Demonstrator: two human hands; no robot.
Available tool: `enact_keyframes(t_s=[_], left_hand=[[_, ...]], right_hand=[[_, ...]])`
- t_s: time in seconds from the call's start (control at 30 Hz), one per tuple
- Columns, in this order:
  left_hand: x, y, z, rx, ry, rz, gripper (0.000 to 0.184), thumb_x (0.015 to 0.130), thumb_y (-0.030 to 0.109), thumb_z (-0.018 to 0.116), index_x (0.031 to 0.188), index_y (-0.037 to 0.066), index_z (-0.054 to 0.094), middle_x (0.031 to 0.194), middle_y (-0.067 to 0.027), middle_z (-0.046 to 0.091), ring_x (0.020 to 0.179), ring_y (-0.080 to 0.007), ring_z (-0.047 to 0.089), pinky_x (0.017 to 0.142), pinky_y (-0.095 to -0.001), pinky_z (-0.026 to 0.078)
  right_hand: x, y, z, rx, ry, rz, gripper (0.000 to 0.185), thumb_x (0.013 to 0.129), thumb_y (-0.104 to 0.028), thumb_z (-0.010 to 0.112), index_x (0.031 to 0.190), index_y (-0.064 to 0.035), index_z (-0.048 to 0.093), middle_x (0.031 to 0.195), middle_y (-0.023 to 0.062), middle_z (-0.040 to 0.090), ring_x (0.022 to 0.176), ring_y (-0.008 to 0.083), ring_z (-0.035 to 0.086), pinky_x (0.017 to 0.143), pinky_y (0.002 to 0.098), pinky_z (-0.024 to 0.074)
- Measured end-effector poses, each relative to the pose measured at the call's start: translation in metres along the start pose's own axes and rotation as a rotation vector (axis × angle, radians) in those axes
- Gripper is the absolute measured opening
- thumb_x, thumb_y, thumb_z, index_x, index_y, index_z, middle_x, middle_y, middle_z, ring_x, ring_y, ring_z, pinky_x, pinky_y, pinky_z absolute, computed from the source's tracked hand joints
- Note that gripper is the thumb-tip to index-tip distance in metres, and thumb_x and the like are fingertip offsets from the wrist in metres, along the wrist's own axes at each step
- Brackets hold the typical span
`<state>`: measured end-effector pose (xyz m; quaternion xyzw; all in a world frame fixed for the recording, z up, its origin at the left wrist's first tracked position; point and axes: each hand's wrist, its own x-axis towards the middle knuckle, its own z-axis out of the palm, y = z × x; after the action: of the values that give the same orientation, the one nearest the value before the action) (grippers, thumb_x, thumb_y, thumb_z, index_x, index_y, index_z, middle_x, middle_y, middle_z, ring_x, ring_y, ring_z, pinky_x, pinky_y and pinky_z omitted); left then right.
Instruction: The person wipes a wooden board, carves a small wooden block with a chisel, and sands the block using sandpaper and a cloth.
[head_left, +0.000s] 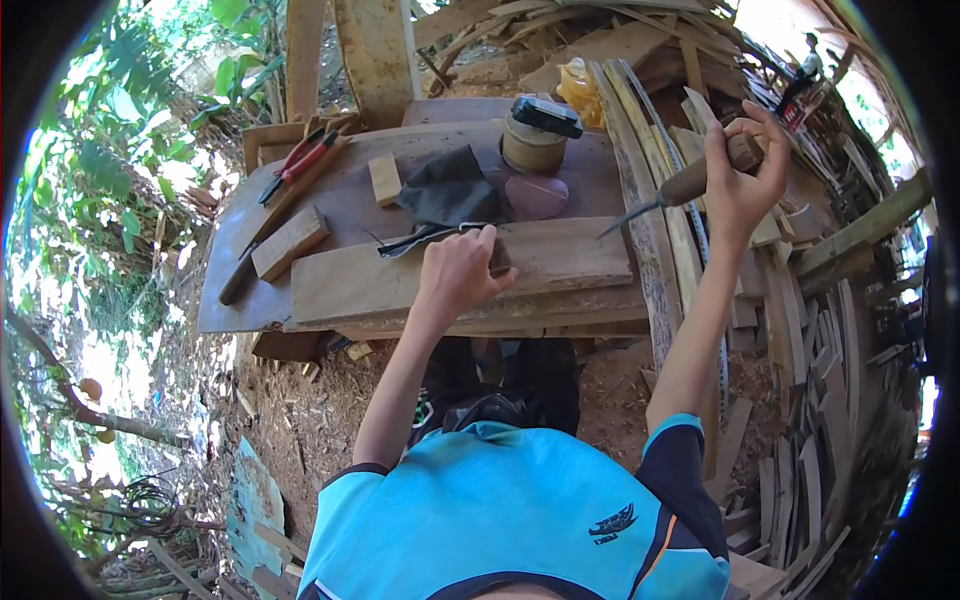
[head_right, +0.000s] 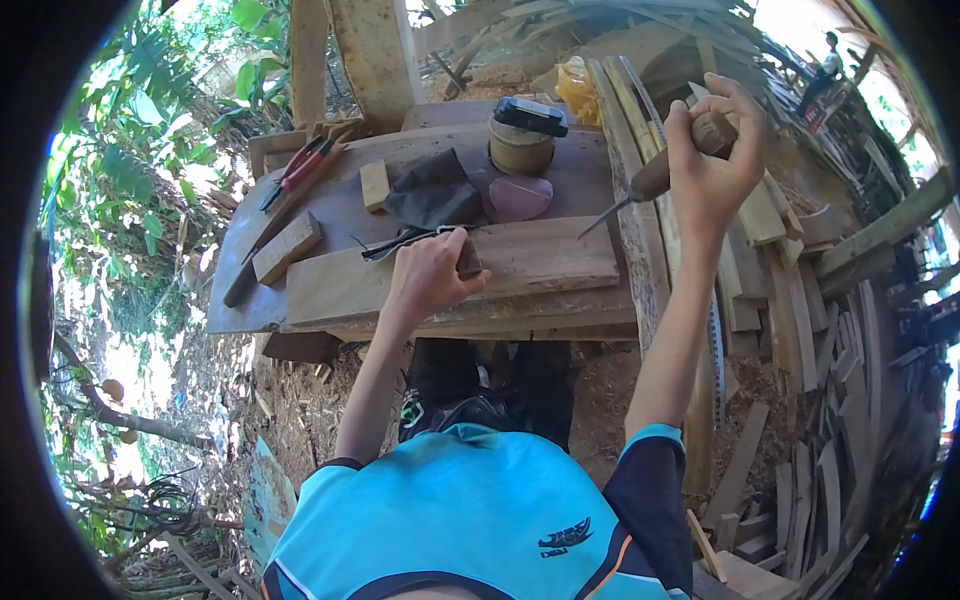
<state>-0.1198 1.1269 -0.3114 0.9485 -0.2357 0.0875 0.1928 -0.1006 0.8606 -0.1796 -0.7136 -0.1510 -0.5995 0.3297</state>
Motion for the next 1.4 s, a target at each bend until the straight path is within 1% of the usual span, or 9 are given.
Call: enact_keyframes(t_s=[0.23,0.37,0.53,0.63,0.8,0.9,1.03,1.17,1.4], left_hand=[[-0.003,-0.023,-0.015,-0.376,-0.065,0.125,0.044,0.065,0.030,0.076,0.096,0.003,0.062,0.089,-0.0141,0.065,0.082,-0.0296,0.063,0.073,-0.0367,0.049],[-0.006,-0.022,-0.013,-0.320,-0.029,0.157,0.047,0.065,0.032,0.076,0.100,0.003,0.064,0.093,-0.0132,0.066,0.084,-0.0292,0.063,0.077,-0.0359,0.050],[-0.010,-0.022,-0.005,-0.312,0.082,0.110,0.046,0.064,0.032,0.075,0.100,0.006,0.066,0.092,-0.0126,0.067,0.084,-0.0301,0.063,0.074,-0.0376,0.050],[-0.009,-0.024,-0.004,-0.329,0.062,0.103,0.046,0.064,0.033,0.074,0.100,0.006,0.066,0.092,-0.0123,0.067,0.083,-0.0299,0.064,0.074,-0.0376,0.050],[-0.010,-0.023,-0.007,-0.320,0.055,0.127,0.046,0.066,0.034,0.072,0.101,0.004,0.065,0.093,-0.0138,0.067,0.083,-0.0309,0.063,0.073,-0.0372,0.050],[-0.009,-0.027,-0.003,-0.376,0.084,0.184,0.047,0.069,0.035,0.070,0.103,0.003,0.064,0.094,-0.0149,0.066,0.085,-0.0316,0.063,0.074,-0.0372,0.050],[-0.009,-0.033,0.001,-0.436,0.120,0.253,0.048,0.072,0.036,0.070,0.106,0.003,0.063,0.096,-0.0160,0.066,0.088,-0.0322,0.063,0.077,-0.0376,0.049],[-0.010,-0.034,-0.002,-0.460,0.057,0.244,0.048,0.074,0.033,0.069,0.110,0.002,0.062,0.098,-0.0165,0.065,0.089,-0.0328,0.063,0.078,-0.0367,0.048],[-0.011,-0.033,-0.001,-0.486,0.087,0.240,0.046,0.074,0.029,0.071,0.112,0.004,0.062,0.096,-0.0157,0.066,0.086,-0.0319,0.063,0.077,-0.0353,0.049]], right_hand=[[-0.029,-0.016,0.012,0.355,0.060,0.145,0.041,0.081,-0.001,0.067,0.118,-0.0045,0.049,0.088,0.0025,0.055,0.076,0.0081,0.052,0.070,0.0231,0.0449],[-0.062,-0.006,0.015,0.575,-0.174,0.694,0.049,0.084,-0.006,0.065,0.124,-0.0029,0.038,0.085,0.0043,0.056,0.067,0.0082,0.053,0.065,0.0233,0.0442],[-0.069,-0.023,0.015,0.789,0.087,0.610,0.029,0.080,-0.007,0.068,0.100,-0.0023,0.047,0.078,0.0069,0.054,0.051,0.0152,0.053,0.044,0.0291,0.0447],[-0.067,-0.040,0.018,1.007,0.068,0.554,0.027,0.079,-0.006,0.068,0.097,-0.0015,0.049,0.079,0.0079,0.057,0.054,0.0171,0.056,0.047,0.0298,0.0470],[-0.075,-0.061,0.039,0.762,-0.081,0.652,0.059,0.088,-0.047,0.053,0.123,0.0001,0.044,0.083,0.0081,0.054,0.067,0.0159,0.056,0.056,0.0281,0.0470],[-0.084,-0.062,0.039,0.970,-0.169,0.674,0.055,0.091,-0.046,0.049,0.123,-0.0014,0.044,0.081,0.0080,0.052,0.063,0.0141,0.052,0.053,0.0271,0.0446],[-0.088,-0.082,0.033,0.991,-0.131,0.444,0.042,0.089,-0.030,0.059,0.119,-0.0090,0.041,0.077,0.0069,0.047,0.056,0.0125,0.048,0.047,0.0265,0.0427],[-0.075,-0.100,0.031,1.174,0.020,0.377,0.037,0.082,-0.003,0.062,0.113,-0.0053,0.041,0.074,0.0088,0.054,0.050,0.0126,0.052,0.047,0.0250,0.0473],[-0.073,-0.103,0.027,1.106,0.041,0.358,0.030,0.086,-0.016,0.055,0.106,0.0055,0.047,0.069,0.0114,0.056,0.050,0.0156,0.054,0.046,0.0278,0.0483]])
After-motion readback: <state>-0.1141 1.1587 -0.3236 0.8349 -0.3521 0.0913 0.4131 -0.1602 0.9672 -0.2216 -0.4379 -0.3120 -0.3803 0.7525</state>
